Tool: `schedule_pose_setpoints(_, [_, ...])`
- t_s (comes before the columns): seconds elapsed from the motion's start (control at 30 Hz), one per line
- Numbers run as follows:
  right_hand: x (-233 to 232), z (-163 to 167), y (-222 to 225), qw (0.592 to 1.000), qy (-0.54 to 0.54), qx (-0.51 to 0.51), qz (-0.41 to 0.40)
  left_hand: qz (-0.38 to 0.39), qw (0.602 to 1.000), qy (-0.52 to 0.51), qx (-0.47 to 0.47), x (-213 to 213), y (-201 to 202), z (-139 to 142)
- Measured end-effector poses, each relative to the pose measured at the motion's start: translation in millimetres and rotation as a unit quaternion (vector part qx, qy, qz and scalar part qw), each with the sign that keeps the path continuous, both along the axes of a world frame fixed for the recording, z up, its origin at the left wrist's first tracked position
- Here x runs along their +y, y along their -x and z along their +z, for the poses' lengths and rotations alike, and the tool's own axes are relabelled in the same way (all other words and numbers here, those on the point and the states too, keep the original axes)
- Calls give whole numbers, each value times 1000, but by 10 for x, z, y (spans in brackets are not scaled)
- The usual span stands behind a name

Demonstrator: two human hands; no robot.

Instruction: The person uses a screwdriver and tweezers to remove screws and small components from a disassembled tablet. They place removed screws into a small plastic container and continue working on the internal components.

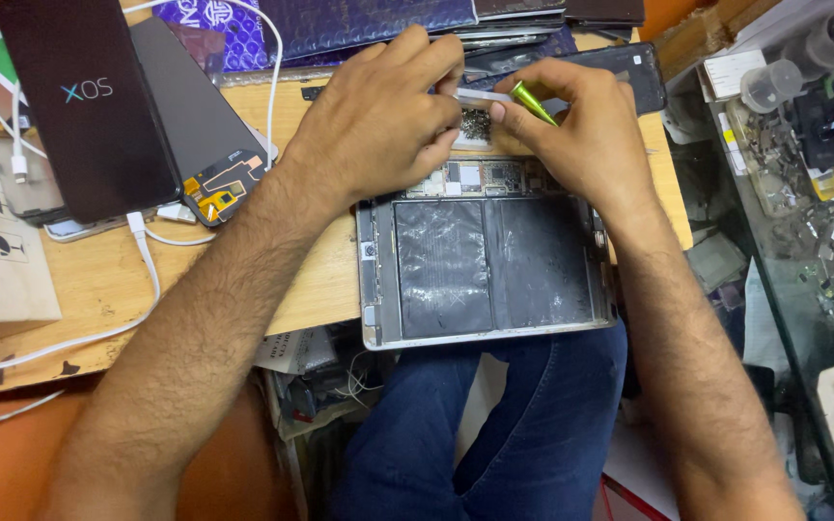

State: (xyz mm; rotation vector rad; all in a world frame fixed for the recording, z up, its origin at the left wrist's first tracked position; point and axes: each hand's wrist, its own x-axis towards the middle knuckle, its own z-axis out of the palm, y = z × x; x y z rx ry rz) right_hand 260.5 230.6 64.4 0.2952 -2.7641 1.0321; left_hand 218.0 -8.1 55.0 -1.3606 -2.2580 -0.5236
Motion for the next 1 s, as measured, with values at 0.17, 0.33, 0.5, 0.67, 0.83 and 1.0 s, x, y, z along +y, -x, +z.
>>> schedule_pose_setpoints(0.17, [-6,26,-12,999,3,30,26,-6,1000,-12,-8,-38,11,52])
schedule_pose_setpoints(0.33, [-13,98,-79,999,-7,-33,16,20,999,-17,-34,-88,15,121])
schedule_pose_setpoints(0.5, [-33,152,-138,999,-44,-5,24,-3,998,5,-57,-3,-35,180])
schedule_pose_setpoints(0.67, [-33,159,-174,996,-79,40,30,20,994,73,-76,84,-73,253])
schedule_pose_setpoints(0.83, [-37,222,-212,992,-108,54,26,16,996,59,-68,100,-91,329])
schedule_pose_setpoints(1.0, [-106,317,-246,998,-47,40,24,8,997,36,-62,43,-97,377])
